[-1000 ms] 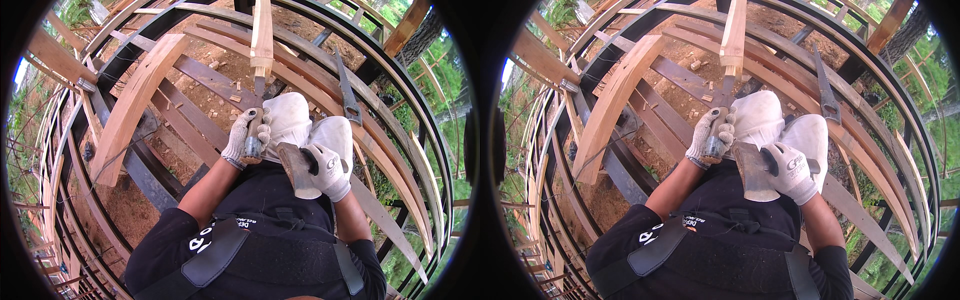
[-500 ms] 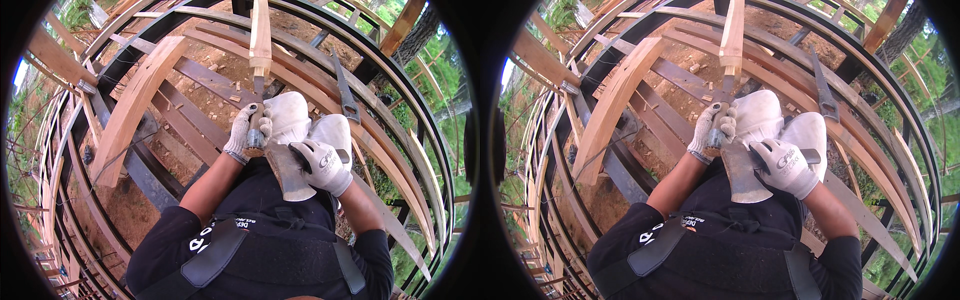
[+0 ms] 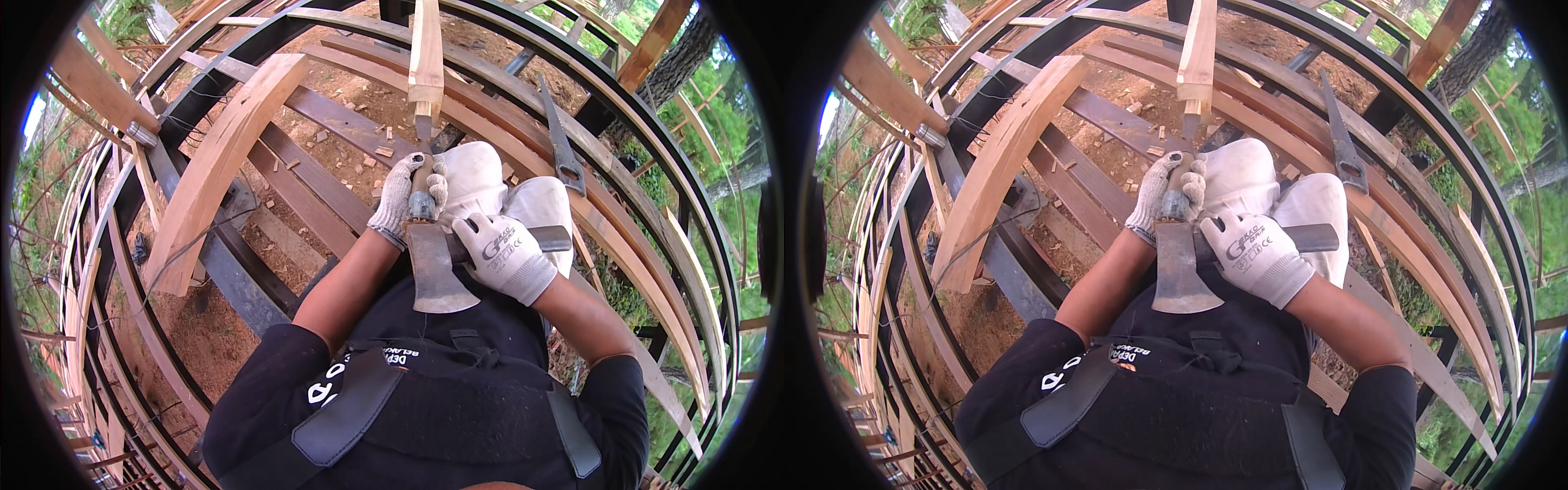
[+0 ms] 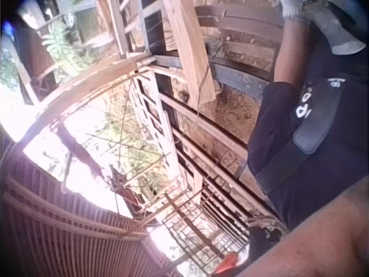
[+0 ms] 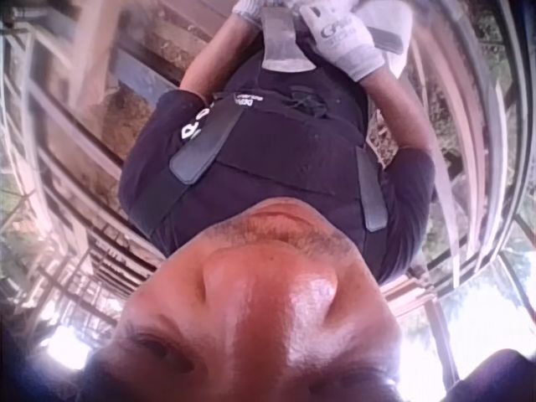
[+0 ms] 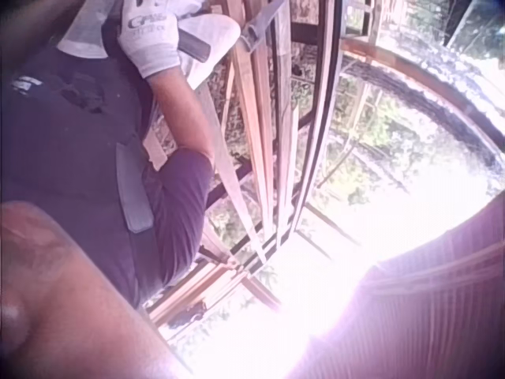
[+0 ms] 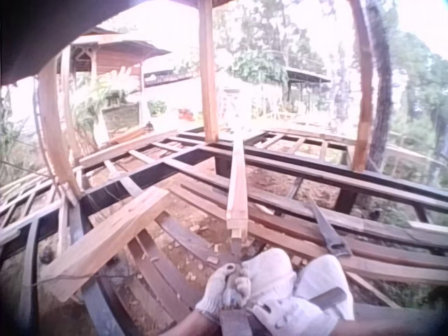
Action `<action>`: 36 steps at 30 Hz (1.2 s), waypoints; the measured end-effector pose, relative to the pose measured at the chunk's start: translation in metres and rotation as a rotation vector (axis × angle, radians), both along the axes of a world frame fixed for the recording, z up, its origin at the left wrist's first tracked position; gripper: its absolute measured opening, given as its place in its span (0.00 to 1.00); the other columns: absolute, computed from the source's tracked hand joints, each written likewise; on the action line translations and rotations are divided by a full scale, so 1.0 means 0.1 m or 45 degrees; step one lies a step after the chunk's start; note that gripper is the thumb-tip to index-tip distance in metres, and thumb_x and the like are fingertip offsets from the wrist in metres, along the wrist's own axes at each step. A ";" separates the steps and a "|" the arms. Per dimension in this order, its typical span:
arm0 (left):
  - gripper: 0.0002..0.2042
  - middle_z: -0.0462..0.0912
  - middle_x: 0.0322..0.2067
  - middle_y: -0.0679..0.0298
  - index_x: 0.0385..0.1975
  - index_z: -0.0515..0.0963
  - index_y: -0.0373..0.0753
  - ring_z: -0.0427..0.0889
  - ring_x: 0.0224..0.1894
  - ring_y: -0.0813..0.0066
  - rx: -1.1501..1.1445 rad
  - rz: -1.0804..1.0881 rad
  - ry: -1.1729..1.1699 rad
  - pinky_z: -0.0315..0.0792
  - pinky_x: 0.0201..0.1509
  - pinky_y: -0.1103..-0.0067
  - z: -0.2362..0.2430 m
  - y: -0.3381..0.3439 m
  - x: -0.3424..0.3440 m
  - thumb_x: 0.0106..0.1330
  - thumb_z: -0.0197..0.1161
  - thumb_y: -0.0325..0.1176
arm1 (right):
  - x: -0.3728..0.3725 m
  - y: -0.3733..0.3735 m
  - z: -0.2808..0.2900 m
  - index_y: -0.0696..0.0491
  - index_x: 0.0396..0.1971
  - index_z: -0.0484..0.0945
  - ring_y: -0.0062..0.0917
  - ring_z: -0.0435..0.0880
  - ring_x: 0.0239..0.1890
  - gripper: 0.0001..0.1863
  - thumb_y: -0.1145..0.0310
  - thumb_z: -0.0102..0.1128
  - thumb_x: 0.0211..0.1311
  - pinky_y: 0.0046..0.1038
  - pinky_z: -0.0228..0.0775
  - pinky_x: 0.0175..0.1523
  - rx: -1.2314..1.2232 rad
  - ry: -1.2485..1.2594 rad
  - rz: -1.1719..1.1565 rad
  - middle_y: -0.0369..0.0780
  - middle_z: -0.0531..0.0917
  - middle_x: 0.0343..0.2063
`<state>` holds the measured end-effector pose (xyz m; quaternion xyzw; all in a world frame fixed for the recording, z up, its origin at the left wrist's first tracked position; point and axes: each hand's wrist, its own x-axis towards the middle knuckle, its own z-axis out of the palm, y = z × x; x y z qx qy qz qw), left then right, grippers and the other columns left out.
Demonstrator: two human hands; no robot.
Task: The person saws the end of a wooden beam using a handsaw, then carves and shapes the wood joint using a chisel and a hatchet.
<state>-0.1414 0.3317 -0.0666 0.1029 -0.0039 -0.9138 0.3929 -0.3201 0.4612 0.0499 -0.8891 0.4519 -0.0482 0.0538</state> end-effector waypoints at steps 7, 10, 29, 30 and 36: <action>0.16 0.81 0.33 0.62 0.49 0.74 0.32 0.79 0.24 0.75 0.028 0.001 0.011 0.81 0.27 0.77 0.04 0.00 0.02 0.72 0.57 0.40 | -0.01 0.01 0.05 0.55 0.50 0.73 0.43 0.84 0.38 0.28 0.63 0.71 0.48 0.42 0.78 0.41 -0.066 -0.119 0.111 0.47 0.80 0.39; 0.17 0.81 0.32 0.62 0.49 0.74 0.32 0.79 0.24 0.74 0.011 -0.005 0.048 0.81 0.28 0.77 -0.04 -0.01 -0.02 0.73 0.57 0.41 | 0.01 0.09 0.08 0.55 0.48 0.74 0.43 0.84 0.38 0.27 0.63 0.71 0.48 0.42 0.78 0.40 -0.024 -0.121 0.083 0.47 0.80 0.38; 0.17 0.82 0.35 0.62 0.51 0.73 0.31 0.80 0.28 0.74 -0.025 -0.003 0.102 0.80 0.31 0.78 -0.05 -0.05 -0.03 0.71 0.59 0.39 | -0.05 0.05 0.04 0.54 0.44 0.74 0.45 0.85 0.35 0.18 0.65 0.66 0.55 0.43 0.77 0.40 -0.043 -0.264 0.303 0.49 0.83 0.35; 0.18 0.82 0.35 0.62 0.50 0.73 0.31 0.80 0.28 0.74 0.008 0.012 0.070 0.80 0.31 0.78 -0.04 -0.06 -0.04 0.71 0.59 0.39 | -0.07 -0.04 -0.05 0.54 0.43 0.74 0.46 0.85 0.35 0.17 0.65 0.66 0.55 0.43 0.77 0.40 0.029 -0.163 0.074 0.49 0.83 0.33; 0.17 0.81 0.32 0.59 0.46 0.74 0.28 0.82 0.28 0.71 -0.019 -0.090 0.206 0.83 0.34 0.76 0.03 -0.41 -0.03 0.72 0.57 0.39 | -0.03 0.12 0.16 0.55 0.49 0.76 0.46 0.84 0.37 0.21 0.68 0.67 0.54 0.41 0.78 0.44 0.007 -0.244 0.138 0.49 0.83 0.34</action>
